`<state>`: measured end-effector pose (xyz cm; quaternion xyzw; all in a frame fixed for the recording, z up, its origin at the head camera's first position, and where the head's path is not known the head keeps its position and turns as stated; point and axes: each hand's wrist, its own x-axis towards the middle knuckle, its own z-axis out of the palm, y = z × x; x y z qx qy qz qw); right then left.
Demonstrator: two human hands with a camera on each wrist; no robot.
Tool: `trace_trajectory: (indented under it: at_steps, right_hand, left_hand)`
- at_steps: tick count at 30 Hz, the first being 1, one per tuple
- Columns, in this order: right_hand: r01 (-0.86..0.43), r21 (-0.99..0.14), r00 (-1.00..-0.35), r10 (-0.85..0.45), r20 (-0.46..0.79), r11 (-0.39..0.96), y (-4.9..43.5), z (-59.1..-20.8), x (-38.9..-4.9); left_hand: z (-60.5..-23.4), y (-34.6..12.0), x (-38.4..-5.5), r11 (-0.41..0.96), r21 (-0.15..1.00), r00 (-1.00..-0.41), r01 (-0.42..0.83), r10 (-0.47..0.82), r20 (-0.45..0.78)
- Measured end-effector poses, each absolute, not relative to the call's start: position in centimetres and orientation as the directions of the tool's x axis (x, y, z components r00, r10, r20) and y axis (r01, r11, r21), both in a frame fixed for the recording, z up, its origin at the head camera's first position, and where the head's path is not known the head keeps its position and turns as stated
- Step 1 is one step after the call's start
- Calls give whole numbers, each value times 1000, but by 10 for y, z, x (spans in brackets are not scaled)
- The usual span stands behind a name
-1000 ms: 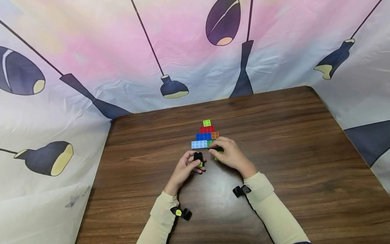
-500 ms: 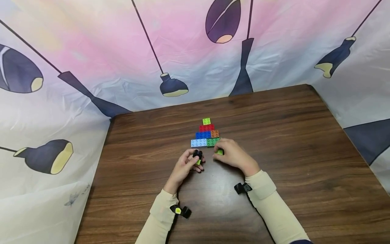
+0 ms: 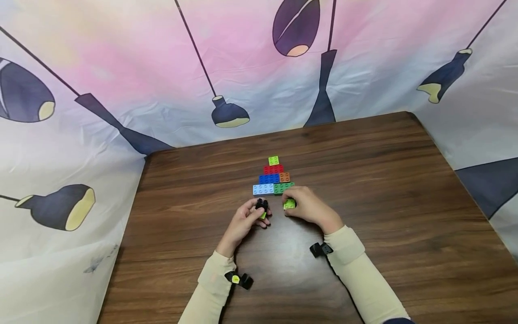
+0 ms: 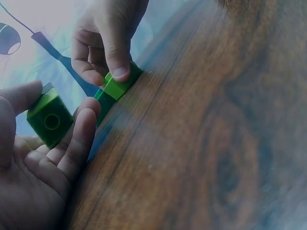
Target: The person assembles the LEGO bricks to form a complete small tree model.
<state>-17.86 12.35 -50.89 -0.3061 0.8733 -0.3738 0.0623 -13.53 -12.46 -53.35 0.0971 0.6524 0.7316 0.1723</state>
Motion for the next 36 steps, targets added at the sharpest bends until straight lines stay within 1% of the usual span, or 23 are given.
trace_trajectory:
  at_steps: [4,13,29,36]
  right_hand:
    - [-496,-685,-805,-579,131,534,124,-508,-179]
    - [-477,-715,-822,-548,156,511,125,-509,-180]
    - [-430,-752,-849,-508,148,499,125,-511,-183]
    - [-355,-823,-873,-473,121,443,122,-511,-179]
  left_hand:
    - [-533,-124,-136,-92,988,-921,-125,381,-81]
    - [-532,-125,-135,-55,994,-917,-94,393,-65]
    - [-532,-125,-139,-35,995,-912,-95,403,-73]
    - [-532,-124,-136,-37,994,-910,-102,408,-79]
